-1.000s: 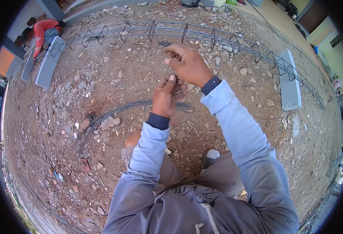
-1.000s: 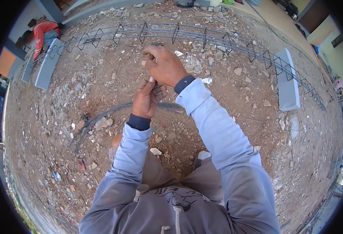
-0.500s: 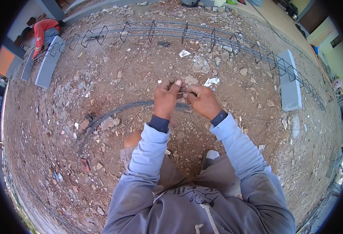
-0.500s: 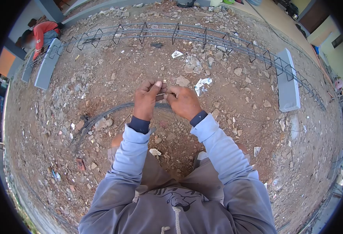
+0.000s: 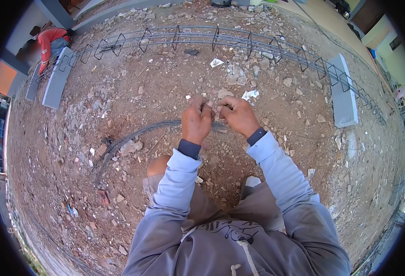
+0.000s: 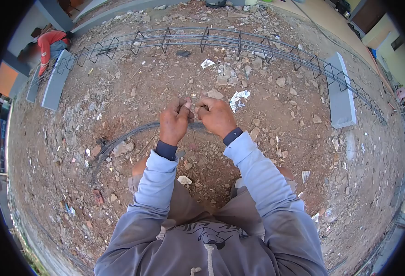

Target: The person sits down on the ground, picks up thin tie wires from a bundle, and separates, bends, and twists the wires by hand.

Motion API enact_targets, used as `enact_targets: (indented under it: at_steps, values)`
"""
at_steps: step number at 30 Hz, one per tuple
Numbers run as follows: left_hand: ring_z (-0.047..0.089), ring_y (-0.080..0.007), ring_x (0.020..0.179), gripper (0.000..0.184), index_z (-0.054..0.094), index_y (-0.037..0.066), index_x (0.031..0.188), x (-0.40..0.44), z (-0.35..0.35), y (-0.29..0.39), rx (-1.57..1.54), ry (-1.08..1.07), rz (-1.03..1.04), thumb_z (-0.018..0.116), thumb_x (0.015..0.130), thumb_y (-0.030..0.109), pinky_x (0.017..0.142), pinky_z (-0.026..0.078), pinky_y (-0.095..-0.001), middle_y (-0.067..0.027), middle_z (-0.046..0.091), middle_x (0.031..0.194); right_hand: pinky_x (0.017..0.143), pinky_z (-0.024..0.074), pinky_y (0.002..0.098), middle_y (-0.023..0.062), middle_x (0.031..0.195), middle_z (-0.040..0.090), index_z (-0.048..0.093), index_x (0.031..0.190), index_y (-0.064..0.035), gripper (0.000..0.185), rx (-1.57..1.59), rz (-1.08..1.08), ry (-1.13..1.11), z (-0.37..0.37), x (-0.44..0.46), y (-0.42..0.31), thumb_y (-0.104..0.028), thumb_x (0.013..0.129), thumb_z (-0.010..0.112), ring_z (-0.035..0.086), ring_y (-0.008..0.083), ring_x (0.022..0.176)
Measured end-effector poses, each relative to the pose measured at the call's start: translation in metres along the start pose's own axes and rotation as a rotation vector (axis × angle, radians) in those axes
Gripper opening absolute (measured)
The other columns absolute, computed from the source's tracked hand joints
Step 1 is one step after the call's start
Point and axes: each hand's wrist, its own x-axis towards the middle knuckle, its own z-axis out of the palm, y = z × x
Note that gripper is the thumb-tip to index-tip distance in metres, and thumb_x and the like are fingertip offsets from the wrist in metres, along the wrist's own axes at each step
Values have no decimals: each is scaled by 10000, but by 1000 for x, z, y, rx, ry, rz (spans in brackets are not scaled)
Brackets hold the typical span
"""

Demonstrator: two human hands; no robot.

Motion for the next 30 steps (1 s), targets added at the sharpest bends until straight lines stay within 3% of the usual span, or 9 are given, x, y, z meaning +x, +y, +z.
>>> enact_targets:
  at_steps: [5, 11, 14, 17, 20, 23, 26, 29, 30]
  values:
    - [548, -94, 594, 114, 571, 0, 926, -17, -1, 27, -150, -311, 11, 511, 910, 96, 542, 460, -251, -34, 559, 673, 675, 492, 320, 152, 991, 659, 649, 939, 20, 232, 132, -28, 62, -2, 13, 10, -158, 794, 619, 644, 212, 749]
    - [535, -89, 599, 126, 578, 9, 959, -17, -4, 23, -167, -437, -32, 513, 912, 106, 551, 449, -243, -16, 546, 677, 738, 496, 360, 162, 947, 655, 671, 994, -76, 240, -31, -204, 20, -5, 13, 15, -195, 794, 613, 634, 294, 831]
    - [535, -90, 620, 129, 582, 12, 946, -16, -10, 23, -219, -477, -14, 518, 912, 118, 580, 450, -246, -17, 548, 694, 757, 495, 387, 165, 915, 651, 688, 962, -128, 230, -331, 61, -179, -13, 12, 11, -228, 773, 605, 623, 328, 846]
    - [538, -93, 643, 134, 584, 13, 923, -15, -18, 28, -294, -506, 29, 521, 911, 130, 611, 450, -251, -19, 551, 712, 751, 496, 393, 158, 901, 655, 694, 916, -130, 218, -577, -38, -98, -12, 16, 47, -240, 757, 592, 625, 335, 833]
    - [542, -97, 655, 140, 573, 14, 930, -14, -25, 26, -244, -596, 60, 515, 916, 140, 631, 452, -255, -21, 554, 722, 750, 495, 394, 151, 859, 660, 689, 882, -112, 191, -508, 71, 186, -6, 23, 57, -198, 759, 572, 625, 335, 815]
    - [547, -99, 655, 154, 555, 11, 970, -18, -17, 27, -270, -572, 44, 496, 925, 145, 622, 450, -248, -24, 559, 732, 739, 497, 397, 156, 849, 659, 685, 886, -103, 192, -252, -143, 284, -12, 16, 27, -182, 756, 568, 627, 332, 801]
    - [549, -101, 645, 184, 542, 13, 1022, -12, -9, 16, -260, -390, 0, 469, 935, 157, 594, 444, -237, -28, 561, 720, 666, 480, 364, 142, 796, 655, 674, 841, -73, 133, -83, 41, -455, -15, 15, 14, -137, 781, 573, 624, 297, 704]
    - [536, -97, 620, 214, 541, 25, 1069, -8, -14, 14, -226, -297, -68, 452, 939, 170, 562, 432, -229, -27, 551, 687, 713, 496, 381, 158, 853, 659, 677, 898, -76, 193, -305, -103, -29, -14, 16, 36, -174, 776, 564, 630, 323, 774]
    - [529, -95, 610, 224, 542, 30, 1084, -8, -17, 16, -219, -287, -96, 449, 939, 173, 552, 427, -227, -26, 545, 675, 706, 491, 383, 149, 850, 664, 678, 913, -66, 203, -316, 3, 139, -16, 18, 36, -161, 785, 552, 626, 329, 764]
